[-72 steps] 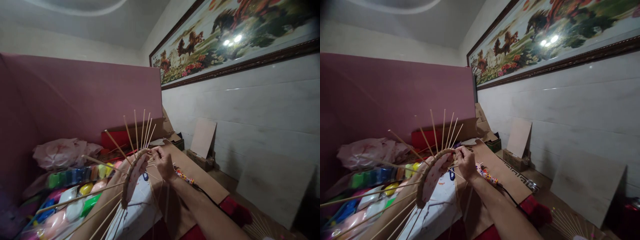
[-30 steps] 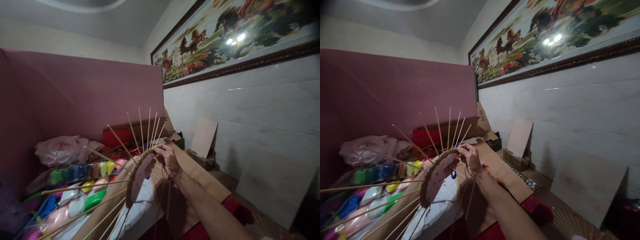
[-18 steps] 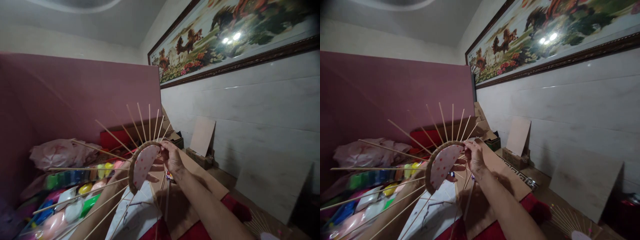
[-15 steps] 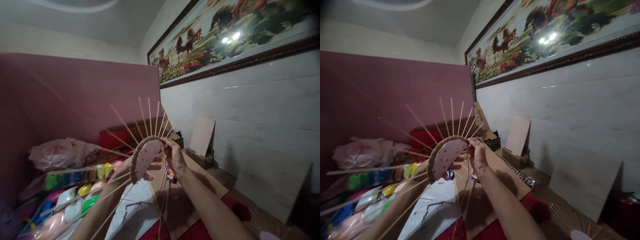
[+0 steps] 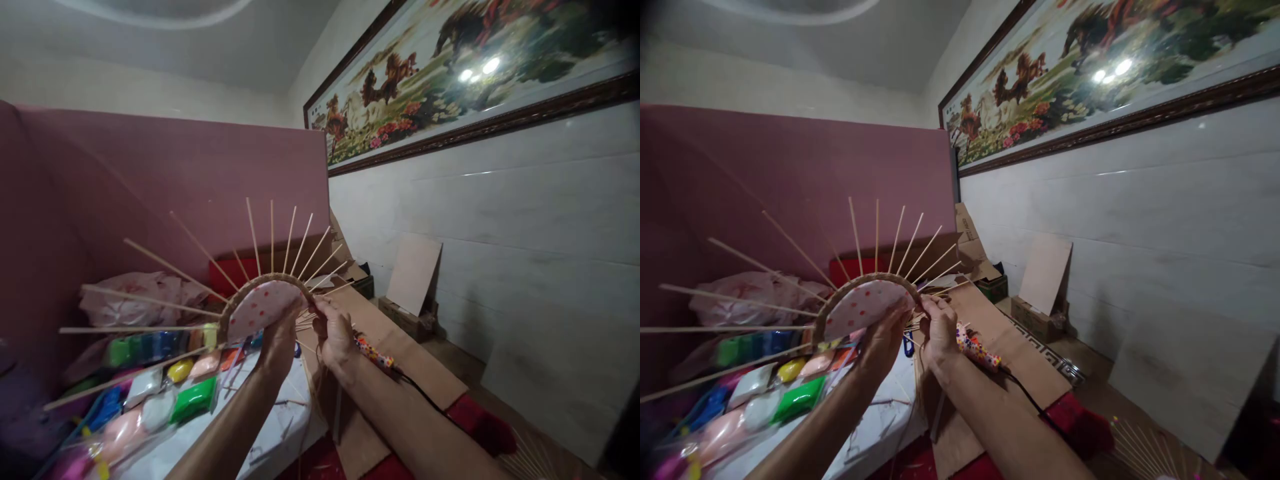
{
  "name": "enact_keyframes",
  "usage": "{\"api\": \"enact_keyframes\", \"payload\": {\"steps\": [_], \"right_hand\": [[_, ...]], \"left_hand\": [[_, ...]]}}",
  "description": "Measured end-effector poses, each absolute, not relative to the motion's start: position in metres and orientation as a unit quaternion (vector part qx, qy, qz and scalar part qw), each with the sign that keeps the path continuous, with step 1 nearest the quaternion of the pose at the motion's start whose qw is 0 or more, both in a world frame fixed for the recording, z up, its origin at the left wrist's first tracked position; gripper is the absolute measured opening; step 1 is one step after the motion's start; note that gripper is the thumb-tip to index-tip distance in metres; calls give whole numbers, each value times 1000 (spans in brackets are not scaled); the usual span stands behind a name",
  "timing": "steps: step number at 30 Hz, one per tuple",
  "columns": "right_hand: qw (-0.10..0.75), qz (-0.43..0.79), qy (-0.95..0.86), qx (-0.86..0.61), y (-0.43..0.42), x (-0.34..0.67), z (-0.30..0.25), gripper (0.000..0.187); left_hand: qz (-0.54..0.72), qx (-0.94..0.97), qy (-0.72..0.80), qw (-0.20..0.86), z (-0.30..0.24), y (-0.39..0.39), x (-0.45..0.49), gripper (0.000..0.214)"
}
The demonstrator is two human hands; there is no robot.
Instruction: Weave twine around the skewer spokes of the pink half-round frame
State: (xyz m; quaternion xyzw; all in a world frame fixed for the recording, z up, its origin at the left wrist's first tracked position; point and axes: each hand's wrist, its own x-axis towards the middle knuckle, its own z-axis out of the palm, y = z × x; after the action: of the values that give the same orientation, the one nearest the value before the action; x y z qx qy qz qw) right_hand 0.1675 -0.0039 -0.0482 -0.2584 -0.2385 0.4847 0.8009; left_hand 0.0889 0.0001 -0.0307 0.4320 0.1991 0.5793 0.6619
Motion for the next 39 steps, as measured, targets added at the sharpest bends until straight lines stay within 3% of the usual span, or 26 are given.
{"api": "enact_keyframes", "payload": {"steps": [4,10,16,20,26,39], "right_hand": [[756,428,-345,-356,-11,170,-42,15],[606,410,-510,-451,-9,181,-41,15],[544,98,-671,-493,-14,181,-46,15],[491,-18,-704,-512,-17,183,-48,16],[467,-91,-714,-514,-17,184,-54,17],[470,-126,-706,-514,-15,183,-61,18]], "left_hand": [[610,413,176,653,-27,0,78,18],[585,343,205,706,-47,11,58,6],[546,333,194,744,-54,13,42,8],[527,357,204,744,-52,14,37,9],[478,387,230,755,-52,16,32,13],[449,400,218,769,-53,19,30,13]]}}
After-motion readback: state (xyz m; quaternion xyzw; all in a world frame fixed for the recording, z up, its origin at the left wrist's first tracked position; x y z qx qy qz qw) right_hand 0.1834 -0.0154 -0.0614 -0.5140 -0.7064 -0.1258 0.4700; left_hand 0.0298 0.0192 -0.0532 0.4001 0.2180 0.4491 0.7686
